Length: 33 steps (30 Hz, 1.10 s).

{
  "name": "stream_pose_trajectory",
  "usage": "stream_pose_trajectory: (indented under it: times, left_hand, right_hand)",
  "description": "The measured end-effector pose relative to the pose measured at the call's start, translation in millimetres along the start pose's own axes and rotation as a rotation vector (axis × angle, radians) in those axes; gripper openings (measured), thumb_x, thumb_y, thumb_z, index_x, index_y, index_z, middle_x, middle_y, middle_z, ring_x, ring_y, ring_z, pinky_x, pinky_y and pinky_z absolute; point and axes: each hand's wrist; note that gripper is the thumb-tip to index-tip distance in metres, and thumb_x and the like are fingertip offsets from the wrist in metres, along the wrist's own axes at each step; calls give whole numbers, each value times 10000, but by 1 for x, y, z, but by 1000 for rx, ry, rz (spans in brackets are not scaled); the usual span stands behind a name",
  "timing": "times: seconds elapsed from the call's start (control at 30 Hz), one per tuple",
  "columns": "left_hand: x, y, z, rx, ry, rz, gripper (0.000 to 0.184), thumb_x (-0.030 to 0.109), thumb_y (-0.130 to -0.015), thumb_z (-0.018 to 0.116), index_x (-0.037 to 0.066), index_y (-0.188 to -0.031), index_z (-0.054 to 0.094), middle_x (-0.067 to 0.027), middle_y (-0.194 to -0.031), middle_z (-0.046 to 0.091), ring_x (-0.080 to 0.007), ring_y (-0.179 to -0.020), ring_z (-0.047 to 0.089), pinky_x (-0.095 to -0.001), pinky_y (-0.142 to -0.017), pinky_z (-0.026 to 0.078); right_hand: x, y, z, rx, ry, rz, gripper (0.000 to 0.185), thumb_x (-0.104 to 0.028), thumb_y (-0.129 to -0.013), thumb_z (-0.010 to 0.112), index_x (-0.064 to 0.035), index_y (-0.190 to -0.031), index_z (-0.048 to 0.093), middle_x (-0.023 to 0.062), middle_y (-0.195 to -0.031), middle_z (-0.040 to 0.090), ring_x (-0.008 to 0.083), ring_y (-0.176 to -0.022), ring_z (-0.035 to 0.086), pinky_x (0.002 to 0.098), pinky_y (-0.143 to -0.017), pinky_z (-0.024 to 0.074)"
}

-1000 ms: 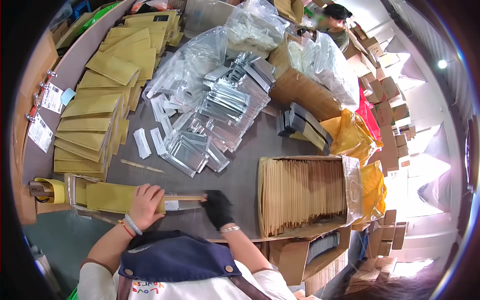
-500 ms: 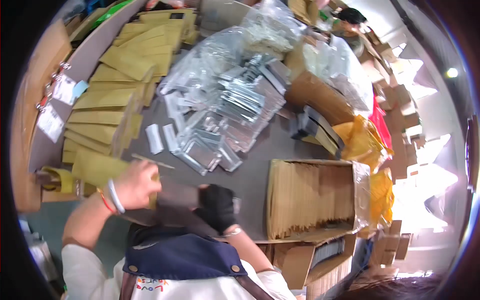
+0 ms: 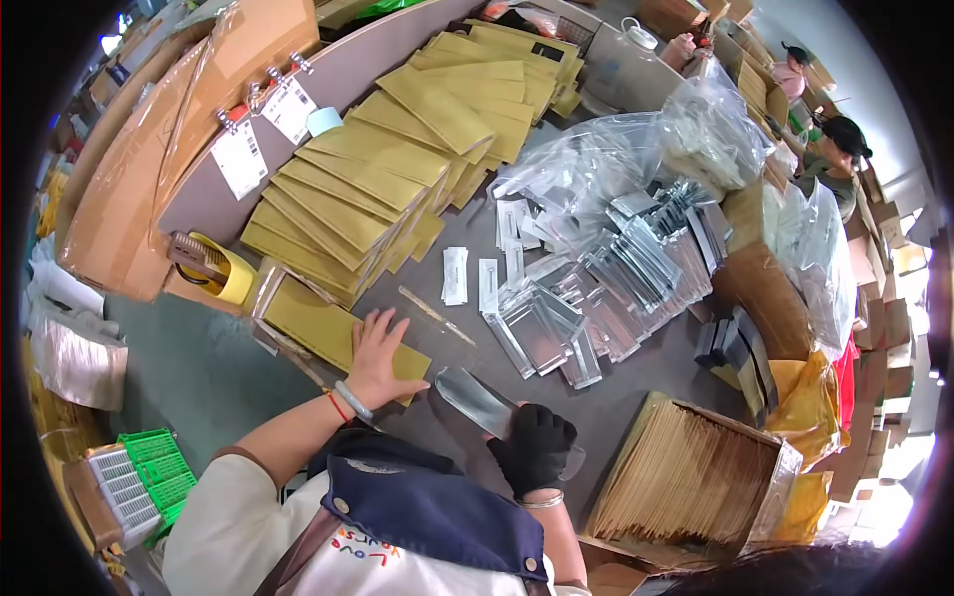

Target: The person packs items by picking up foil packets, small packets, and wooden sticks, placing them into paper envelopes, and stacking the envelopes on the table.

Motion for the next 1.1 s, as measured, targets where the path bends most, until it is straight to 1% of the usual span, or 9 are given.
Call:
stream_pose_trajectory:
  times: [0.27,0.33,0.43,0.5,0.6,0.7,0.83,0.97,1.1]
  left_hand:
    - [-7,-2,0,-71,127,11,917,443,-608,839,27,-1338,474,-214,-1423,382,-429,-1355,280,-586,-1105,162]
    - [-6,-7,0,-70,132,30,893,429,-620,841,31,-1334,481,-204,-1415,396,-419,-1358,293,-606,-1099,169]
    - [-3,-35,2,-36,124,122,744,357,-682,819,31,-1280,520,-198,-1340,471,-399,-1271,416,-517,-1068,309]
    - [9,-72,8,112,154,215,616,273,-736,784,14,-1238,536,-204,-1254,537,-385,-1168,506,-425,-1007,410]
    - [1,-123,48,220,50,182,613,260,-751,772,18,-1255,520,-196,-1254,526,-387,-1154,488,-446,-991,400]
    - [9,-130,50,114,-84,122,594,179,-697,776,41,-1230,554,-150,-1208,526,-368,-1091,499,-453,-938,415]
    - [-5,-115,49,-75,47,293,514,20,-692,715,17,-1186,576,-145,-1179,527,-355,-1079,503,-402,-946,423]
    - [14,-105,38,-47,149,332,502,-27,-688,688,1,-1176,573,-149,-1115,533,-351,-1050,516,-394,-924,432]
    - [-2,-108,36,-86,127,151,468,-25,-689,695,-20,-1141,574,-152,-976,534,-346,-912,556,-395,-801,464]
  right_hand:
    - [-25,-16,20,-192,-82,-103,591,-471,-659,757,-89,-1078,591,93,-1036,593,285,-1000,556,448,-842,374]
    - [-49,-31,56,-118,-133,-153,625,-458,-658,769,-104,-1140,587,93,-1055,592,311,-1013,549,466,-864,381]
    - [-58,-39,53,57,-287,-200,579,-392,-680,777,-104,-1150,602,97,-1090,605,298,-1027,560,452,-890,400]
    - [-31,-31,41,122,-270,-83,510,-344,-708,769,-94,-1125,616,103,-1071,619,298,-1013,574,438,-885,420]
    - [39,2,7,277,-236,165,362,-259,-763,743,-79,-1061,646,116,-1010,645,303,-966,603,414,-857,459]
    - [118,58,-15,587,-157,403,220,-182,-815,698,-58,-994,671,141,-917,665,334,-902,629,422,-824,488]
    - [184,120,-62,409,64,1023,217,-194,-808,653,-23,-941,672,168,-930,672,348,-935,638,421,-831,502]
    - [219,134,-59,322,128,1006,247,-230,-817,579,-23,-935,644,207,-979,651,390,-903,629,474,-801,499]
    - [231,124,-61,180,101,1082,247,-256,-843,544,-45,-936,634,192,-1027,647,375,-960,631,483,-814,506]
Point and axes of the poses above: each hand's wrist, its own y-axis away from the middle knuckle, its own z-axis out of the palm, x = y × z
